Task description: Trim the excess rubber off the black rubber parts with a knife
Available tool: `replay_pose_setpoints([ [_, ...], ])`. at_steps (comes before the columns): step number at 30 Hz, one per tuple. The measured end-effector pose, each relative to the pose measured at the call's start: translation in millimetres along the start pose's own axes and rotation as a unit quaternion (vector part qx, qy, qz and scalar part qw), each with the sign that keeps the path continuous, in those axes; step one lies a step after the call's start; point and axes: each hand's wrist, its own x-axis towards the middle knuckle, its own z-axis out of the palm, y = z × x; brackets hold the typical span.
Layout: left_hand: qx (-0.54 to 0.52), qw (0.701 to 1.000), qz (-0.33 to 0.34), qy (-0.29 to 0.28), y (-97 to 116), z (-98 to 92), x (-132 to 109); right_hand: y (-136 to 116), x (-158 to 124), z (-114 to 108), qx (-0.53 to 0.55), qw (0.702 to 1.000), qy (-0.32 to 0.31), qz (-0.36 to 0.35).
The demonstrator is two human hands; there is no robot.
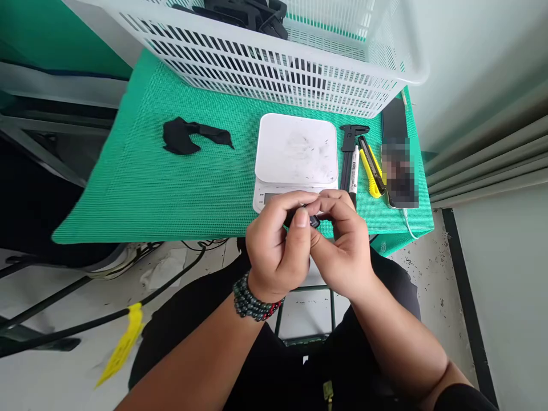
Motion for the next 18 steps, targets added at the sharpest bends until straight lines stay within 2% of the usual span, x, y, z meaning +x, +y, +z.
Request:
replay_pose_setpoints([
  [18, 0.014, 1.000, -0.013, 0.007, -1.3, 1.3, -3.7, -5.0, 1.0, -3.1, -0.022, 0.999, -0.016, 0.032],
])
